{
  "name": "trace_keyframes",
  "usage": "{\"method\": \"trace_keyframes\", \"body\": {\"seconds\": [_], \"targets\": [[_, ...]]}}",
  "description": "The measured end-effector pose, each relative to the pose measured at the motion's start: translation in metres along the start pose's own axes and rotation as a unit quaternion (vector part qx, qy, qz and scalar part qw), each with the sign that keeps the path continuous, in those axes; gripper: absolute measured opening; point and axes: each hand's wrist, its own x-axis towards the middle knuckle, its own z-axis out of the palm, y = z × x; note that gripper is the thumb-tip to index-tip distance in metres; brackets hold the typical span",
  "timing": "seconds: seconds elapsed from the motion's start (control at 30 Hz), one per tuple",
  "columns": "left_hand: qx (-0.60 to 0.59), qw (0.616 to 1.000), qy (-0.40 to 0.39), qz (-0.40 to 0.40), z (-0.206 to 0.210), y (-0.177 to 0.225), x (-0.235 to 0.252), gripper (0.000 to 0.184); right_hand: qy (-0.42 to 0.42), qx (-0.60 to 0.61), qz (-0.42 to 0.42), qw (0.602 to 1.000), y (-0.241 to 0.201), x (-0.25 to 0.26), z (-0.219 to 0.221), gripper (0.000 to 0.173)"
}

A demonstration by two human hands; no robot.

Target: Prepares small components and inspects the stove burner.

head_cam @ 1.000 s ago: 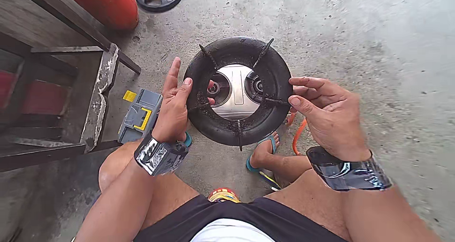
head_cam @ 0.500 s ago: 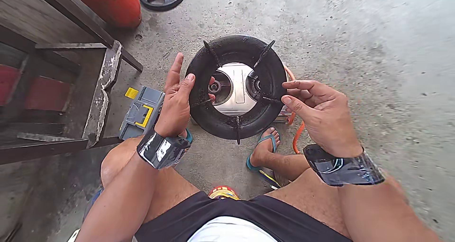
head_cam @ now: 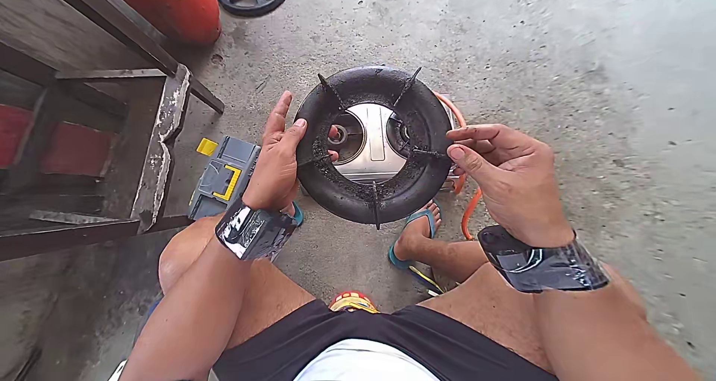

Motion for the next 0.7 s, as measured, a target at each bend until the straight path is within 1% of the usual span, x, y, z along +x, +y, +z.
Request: {"method": "trace_keyframes", "body": {"seconds": [0.6, 0.7], "targets": [[-0.005, 1.000, 0.006, -0.005, 0.0018, -0.0013, -0.0004, 0.051, -0.006, -0.020, 0.003, 1.000, 0.0022, -0.0011, -0.0017, 0.022], [-0.003, 1.000, 0.002, -0.003, 0.0010, -0.0014, -0.0008, 0.051, -0.008, -0.007, 0.004, 1.000, 0.0028, -0.0011, -0.0015, 0.023]]}}
